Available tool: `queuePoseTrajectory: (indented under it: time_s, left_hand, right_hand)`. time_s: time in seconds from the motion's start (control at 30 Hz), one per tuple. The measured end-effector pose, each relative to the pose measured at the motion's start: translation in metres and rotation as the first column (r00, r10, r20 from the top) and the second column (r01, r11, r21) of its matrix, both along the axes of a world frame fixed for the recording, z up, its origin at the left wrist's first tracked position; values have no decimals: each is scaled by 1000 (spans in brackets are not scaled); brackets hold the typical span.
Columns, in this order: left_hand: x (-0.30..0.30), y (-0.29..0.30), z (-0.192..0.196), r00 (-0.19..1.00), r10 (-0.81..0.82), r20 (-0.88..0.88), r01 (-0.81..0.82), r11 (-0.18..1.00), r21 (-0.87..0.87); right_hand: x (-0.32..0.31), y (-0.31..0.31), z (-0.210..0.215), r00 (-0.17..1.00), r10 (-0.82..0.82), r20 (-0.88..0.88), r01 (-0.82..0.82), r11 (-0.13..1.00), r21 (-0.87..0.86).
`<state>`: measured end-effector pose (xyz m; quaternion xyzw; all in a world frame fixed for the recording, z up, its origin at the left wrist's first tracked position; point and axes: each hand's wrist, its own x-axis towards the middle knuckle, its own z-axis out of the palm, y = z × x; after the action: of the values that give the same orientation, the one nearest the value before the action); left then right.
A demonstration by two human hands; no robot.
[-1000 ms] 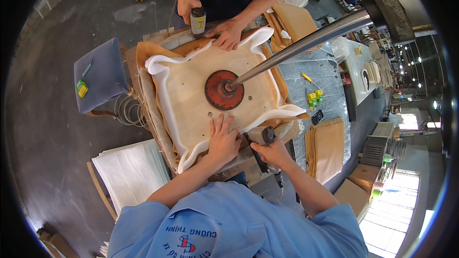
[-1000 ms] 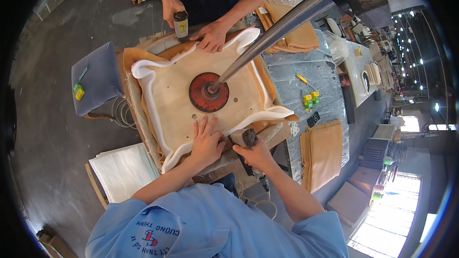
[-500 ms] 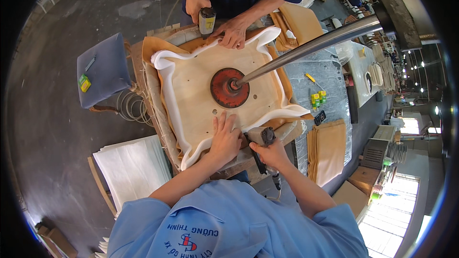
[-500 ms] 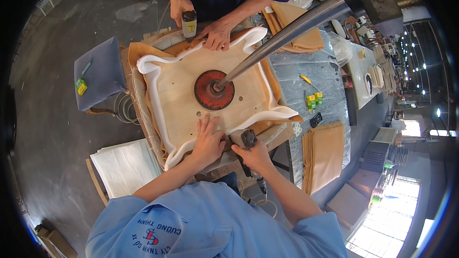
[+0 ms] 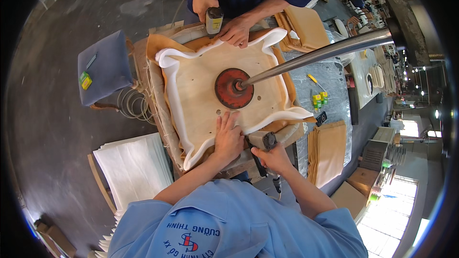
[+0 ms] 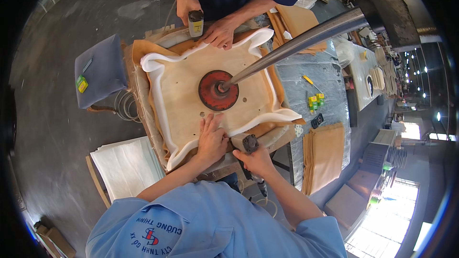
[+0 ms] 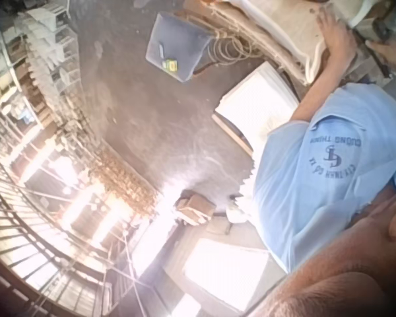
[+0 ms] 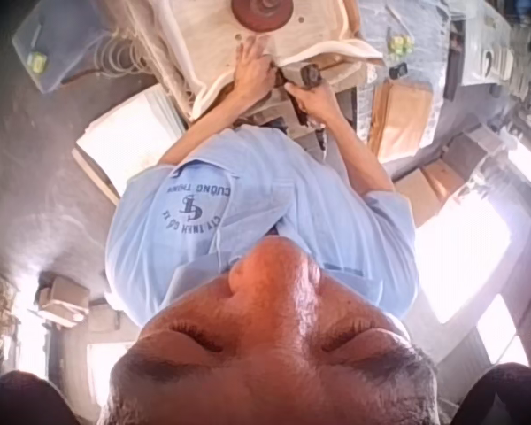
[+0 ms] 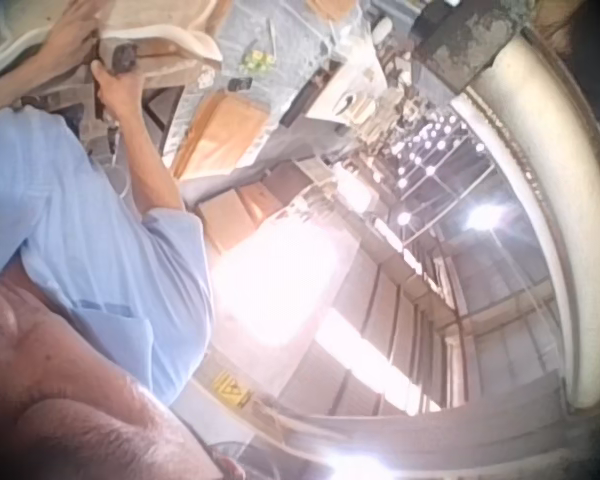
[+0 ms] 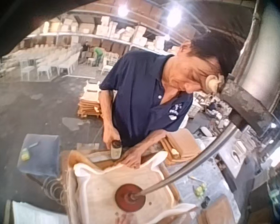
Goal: The person places a white foam sheet onto a wooden chair seat frame and uses a pneumatic staple gun to secure the foam around the edges. A coworker assists by applying adhesive and holding the frame. The person then places a brown fabric cover over the foam and continues stapling to attach it.
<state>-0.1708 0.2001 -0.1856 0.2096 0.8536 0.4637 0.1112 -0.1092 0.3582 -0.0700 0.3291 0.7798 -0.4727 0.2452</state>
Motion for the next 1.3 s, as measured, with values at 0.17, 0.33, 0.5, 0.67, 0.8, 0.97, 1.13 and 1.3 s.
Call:
queuePoseTrajectory:
  time_s: [0.17, 0.33, 0.5, 0.67, 0.8, 0.97, 1.13, 1.3]
  left_hand:
    - [-4, 1, -4, 998, -23, -54, 21, 998, -52]
    - [-6, -9, -5, 995, -57, -77, 53, 997, -50]
    - [-9, -9, -2, 996, -32, -78, 28, 998, -55]
    - [-12, -8, 0, 996, -34, -80, 31, 998, -45]
    - [-16, -17, -6, 994, -91, -56, 90, 996, -13]
    - [-23, -28, -14, 994, -103, -44, 107, 990, 95]
    - [-24, -26, -11, 992, -113, -54, 118, 988, 103]
    - [-18, -35, 3, 992, 10, 127, -42, 967, 252]
  right_hand:
    - [0, -2, -10, 971, 198, -136, -172, 968, 184]
    - [-1, 0, -6, 999, 31, -26, -30, 997, 68]
    - [4, -7, 2, 999, 33, -26, -32, 999, 29]
    - [2, -11, -8, 995, 36, -88, -32, 998, 48]
    - [4, -7, -12, 998, 38, -40, -35, 998, 59]
    - [4, -12, 2, 996, 31, -78, -32, 999, -9]
    - [-2, -19, -5, 994, 31, -101, -34, 999, -29]
    - [7, -14, -12, 992, 12, -127, -19, 998, -58]
